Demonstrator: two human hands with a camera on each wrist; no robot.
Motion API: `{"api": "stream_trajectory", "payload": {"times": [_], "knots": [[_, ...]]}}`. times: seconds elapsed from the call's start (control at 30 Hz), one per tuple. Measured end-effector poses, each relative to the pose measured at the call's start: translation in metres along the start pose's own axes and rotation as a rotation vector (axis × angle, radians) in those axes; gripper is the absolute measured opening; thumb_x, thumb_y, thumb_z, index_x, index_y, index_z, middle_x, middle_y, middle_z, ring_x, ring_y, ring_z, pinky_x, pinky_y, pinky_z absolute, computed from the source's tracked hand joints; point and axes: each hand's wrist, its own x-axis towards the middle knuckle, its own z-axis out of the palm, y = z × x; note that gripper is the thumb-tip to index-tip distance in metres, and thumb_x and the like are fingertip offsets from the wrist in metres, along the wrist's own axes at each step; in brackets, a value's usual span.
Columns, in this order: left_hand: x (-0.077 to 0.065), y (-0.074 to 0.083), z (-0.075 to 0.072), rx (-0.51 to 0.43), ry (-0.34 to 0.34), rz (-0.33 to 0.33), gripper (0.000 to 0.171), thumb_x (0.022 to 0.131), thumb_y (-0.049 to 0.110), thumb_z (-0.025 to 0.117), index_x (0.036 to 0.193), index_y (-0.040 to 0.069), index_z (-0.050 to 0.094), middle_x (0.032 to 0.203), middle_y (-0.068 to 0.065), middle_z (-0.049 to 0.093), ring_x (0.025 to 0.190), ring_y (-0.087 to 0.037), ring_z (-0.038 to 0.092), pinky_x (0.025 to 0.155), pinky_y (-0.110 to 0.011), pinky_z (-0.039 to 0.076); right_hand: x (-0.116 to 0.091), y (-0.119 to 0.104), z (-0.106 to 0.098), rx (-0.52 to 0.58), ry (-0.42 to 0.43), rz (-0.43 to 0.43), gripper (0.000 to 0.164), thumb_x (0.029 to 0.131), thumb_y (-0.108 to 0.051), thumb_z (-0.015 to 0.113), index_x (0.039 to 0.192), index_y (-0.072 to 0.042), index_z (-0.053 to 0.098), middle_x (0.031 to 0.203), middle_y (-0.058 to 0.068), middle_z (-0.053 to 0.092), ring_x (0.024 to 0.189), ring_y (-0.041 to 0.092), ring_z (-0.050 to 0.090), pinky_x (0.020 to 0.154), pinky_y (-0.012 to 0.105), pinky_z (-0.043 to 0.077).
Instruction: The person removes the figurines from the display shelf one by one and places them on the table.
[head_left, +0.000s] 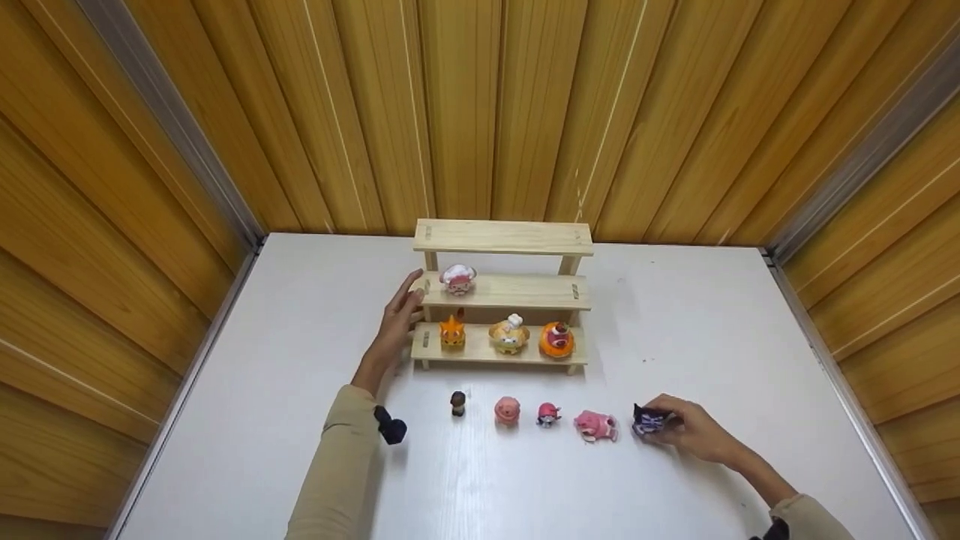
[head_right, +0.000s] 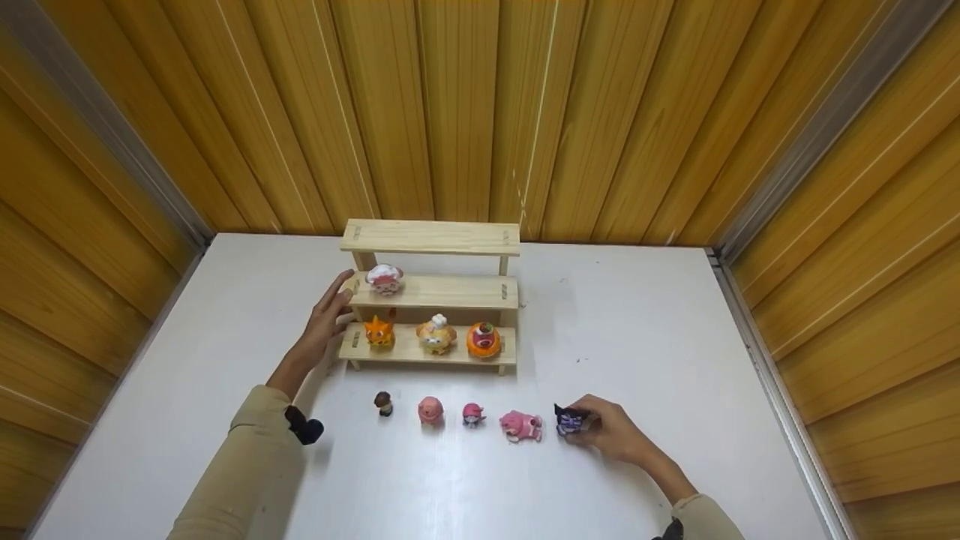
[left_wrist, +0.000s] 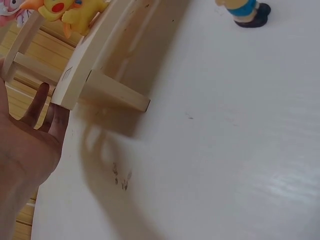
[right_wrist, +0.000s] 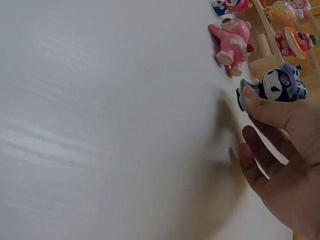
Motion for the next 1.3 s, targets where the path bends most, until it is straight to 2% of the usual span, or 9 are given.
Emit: {"api": "stream_trajectory", "payload": {"times": [0.1,0.23,0.4,0.57,0.8,0.97,1.17,1.3], "knots": [[0.001,0.000,0.003,0.000,0.003,-0.005,0.051,0.110,0.043,0.043,0.160,0.038,0.033,0.163,-0.014,0.034,0.145,-0.043,0.043,0.117,-0.059,0.038,-0.003,0.004,0.001,-0.030,0.022,-0.008,0.033,0.082,-0.004,0.082,0.113,-0.004,0.071,0.107,0.011,0.072,0.104,-0.009,0.059,0.087,0.013,0.052],[0.001,0.000,0.003,0.006,0.006,-0.016,0.051,0.110,0.045,0.043,0.160,0.039,0.033,0.164,-0.014,0.034,0.143,-0.046,0.044,0.116,-0.060,0.040,-0.004,0.008,0.000,-0.045,0.033,-0.061,0.036,0.079,0.000,0.082,0.113,-0.003,0.070,0.106,0.013,0.072,0.106,-0.007,0.061,0.092,0.010,0.049],[-0.001,-0.001,0.001,0.001,0.021,-0.019,0.052,0.109,0.045,0.044,0.160,0.039,0.033,0.164,-0.015,0.032,0.143,-0.049,0.044,0.114,-0.062,0.041,-0.001,0.011,0.002,-0.036,0.037,-0.111,0.040,0.078,0.007,0.079,0.115,0.000,0.068,0.107,0.016,0.071,0.109,-0.005,0.062,0.095,0.010,0.049],[-0.001,-0.001,0.001,0.006,-0.012,-0.003,0.053,0.109,0.048,0.044,0.160,0.041,0.031,0.164,-0.015,0.033,0.145,-0.050,0.040,0.114,-0.063,0.040,-0.002,0.013,0.007,-0.048,0.083,-0.119,0.045,0.074,0.015,0.077,0.116,-0.001,0.068,0.108,0.013,0.070,0.111,-0.008,0.059,0.097,0.006,0.044],[0.000,-0.003,0.001,0.001,-0.005,0.010,0.051,0.109,0.046,0.043,0.159,0.042,0.033,0.168,-0.014,0.026,0.145,-0.052,0.039,0.114,-0.066,0.039,0.001,0.012,0.009,-0.083,0.102,-0.159,0.045,0.073,0.012,0.079,0.115,-0.002,0.069,0.105,0.013,0.071,0.107,-0.003,0.062,0.096,0.009,0.046],[0.000,-0.004,0.003,0.011,-0.012,0.029,0.051,0.110,0.044,0.041,0.160,0.039,0.032,0.168,-0.014,0.027,0.147,-0.047,0.038,0.117,-0.064,0.036,0.002,0.010,0.007,-0.083,0.068,-0.146,0.044,0.075,0.006,0.082,0.116,-0.003,0.069,0.107,0.013,0.071,0.108,-0.003,0.062,0.095,0.011,0.048],[0.000,-0.004,0.003,0.010,0.008,-0.007,0.051,0.110,0.044,0.042,0.159,0.040,0.033,0.167,-0.014,0.029,0.145,-0.048,0.040,0.116,-0.063,0.038,0.004,0.009,-0.005,-0.063,-0.015,-0.092,0.046,0.078,-0.002,0.085,0.120,0.000,0.066,0.111,0.017,0.069,0.106,-0.002,0.062,0.087,0.018,0.053],[0.000,-0.002,0.002,0.013,0.015,-0.005,0.050,0.109,0.046,0.044,0.158,0.042,0.035,0.166,-0.014,0.029,0.145,-0.049,0.041,0.116,-0.063,0.038,0.008,0.007,-0.020,-0.055,-0.051,-0.078,0.043,0.080,0.008,0.078,0.120,0.008,0.063,0.111,0.025,0.068,0.101,0.004,0.064,0.082,0.023,0.057]]}}
